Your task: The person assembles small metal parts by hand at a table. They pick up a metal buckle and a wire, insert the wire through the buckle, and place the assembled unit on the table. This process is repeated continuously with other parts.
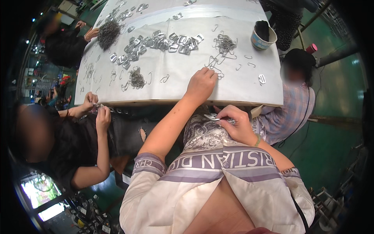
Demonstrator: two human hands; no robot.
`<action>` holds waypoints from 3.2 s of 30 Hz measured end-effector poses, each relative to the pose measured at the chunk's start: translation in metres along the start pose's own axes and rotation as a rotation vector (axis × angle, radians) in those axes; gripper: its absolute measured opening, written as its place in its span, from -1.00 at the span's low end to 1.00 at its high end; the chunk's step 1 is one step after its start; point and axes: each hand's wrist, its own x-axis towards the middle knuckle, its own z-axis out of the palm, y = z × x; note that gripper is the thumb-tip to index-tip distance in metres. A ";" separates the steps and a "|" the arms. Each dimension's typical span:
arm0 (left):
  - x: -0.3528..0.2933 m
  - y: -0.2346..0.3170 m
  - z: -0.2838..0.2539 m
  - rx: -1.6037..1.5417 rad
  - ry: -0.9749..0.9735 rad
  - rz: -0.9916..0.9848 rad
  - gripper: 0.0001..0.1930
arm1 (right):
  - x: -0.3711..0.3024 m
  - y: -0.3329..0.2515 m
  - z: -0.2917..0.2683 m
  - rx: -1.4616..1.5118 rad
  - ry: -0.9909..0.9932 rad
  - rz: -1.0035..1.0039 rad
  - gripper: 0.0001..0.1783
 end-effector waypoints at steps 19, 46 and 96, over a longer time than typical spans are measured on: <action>-0.013 -0.010 -0.026 -0.685 0.065 -0.675 -0.90 | -0.007 0.010 0.008 -0.008 0.078 -0.041 -0.85; -0.070 0.081 -0.066 -1.006 0.165 -0.567 -0.92 | 0.048 0.020 -0.015 -0.061 0.264 0.009 -0.92; 0.003 0.008 0.009 0.109 0.021 -0.090 -0.92 | 0.014 -0.019 -0.009 -0.174 -0.051 0.158 -0.93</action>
